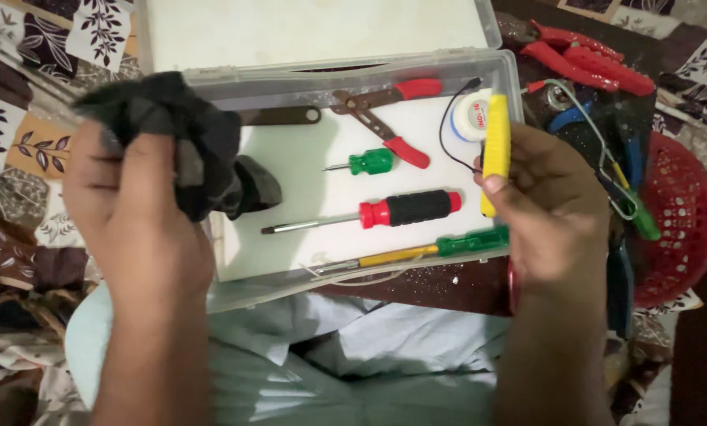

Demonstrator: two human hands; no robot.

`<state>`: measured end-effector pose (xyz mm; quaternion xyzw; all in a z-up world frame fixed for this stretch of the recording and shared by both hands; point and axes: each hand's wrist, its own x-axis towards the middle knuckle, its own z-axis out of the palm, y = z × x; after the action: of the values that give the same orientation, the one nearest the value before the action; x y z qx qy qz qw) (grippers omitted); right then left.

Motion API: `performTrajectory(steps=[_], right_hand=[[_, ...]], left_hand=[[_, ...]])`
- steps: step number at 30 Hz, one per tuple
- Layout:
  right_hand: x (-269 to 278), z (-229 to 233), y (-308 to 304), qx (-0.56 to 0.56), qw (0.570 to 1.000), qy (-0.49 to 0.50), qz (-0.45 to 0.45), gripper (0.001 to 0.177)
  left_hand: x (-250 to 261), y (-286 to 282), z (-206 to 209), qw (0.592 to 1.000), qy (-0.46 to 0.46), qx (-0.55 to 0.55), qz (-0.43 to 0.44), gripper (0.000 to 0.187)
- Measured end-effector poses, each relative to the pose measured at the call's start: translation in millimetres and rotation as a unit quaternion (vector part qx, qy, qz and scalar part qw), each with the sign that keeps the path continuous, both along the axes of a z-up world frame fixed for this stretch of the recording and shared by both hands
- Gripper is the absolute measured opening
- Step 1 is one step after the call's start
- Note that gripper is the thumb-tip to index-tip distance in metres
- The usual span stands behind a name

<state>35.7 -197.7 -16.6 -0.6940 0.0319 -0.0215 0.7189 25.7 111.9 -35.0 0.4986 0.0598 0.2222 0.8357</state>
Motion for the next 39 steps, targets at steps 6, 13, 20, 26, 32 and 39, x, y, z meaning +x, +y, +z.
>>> performTrajectory(steps=[6, 13, 20, 26, 32, 39], right_hand=[[-1.6, -6.7, 19.8, -0.17, 0.981, -0.09, -0.002, 0.047], [-11.2, -6.0, 26.5, -0.45, 0.874, -0.179, -0.028, 0.043], [-9.9, -1.5, 26.1, -0.496, 0.846, -0.195, -0.005, 0.044], [-3.1, -6.6, 19.7, -0.422, 0.903, -0.086, 0.007, 0.047], [8.2, -1.5, 11.3, -0.363, 0.93, -0.016, 0.05, 0.048], [14.5, -4.0, -9.7, -0.083, 0.991, 0.015, 0.107, 0.038]], left_hand=[[-0.2, 1.7, 2.1, 1.0, 0.02, 0.004, 0.012, 0.009], [-2.8, 5.9, -16.2, 1.0, -0.013, 0.004, -0.007, 0.009], [-1.5, 5.0, -8.9, 1.0, -0.021, 0.001, -0.019, 0.01], [-2.7, 5.7, -9.1, 0.999, -0.029, -0.002, -0.024, 0.01], [-1.0, 4.7, -5.1, 1.0, -0.007, -0.018, -0.021, 0.012], [-1.5, 5.4, -10.0, 0.999, -0.021, -0.03, -0.034, 0.013]])
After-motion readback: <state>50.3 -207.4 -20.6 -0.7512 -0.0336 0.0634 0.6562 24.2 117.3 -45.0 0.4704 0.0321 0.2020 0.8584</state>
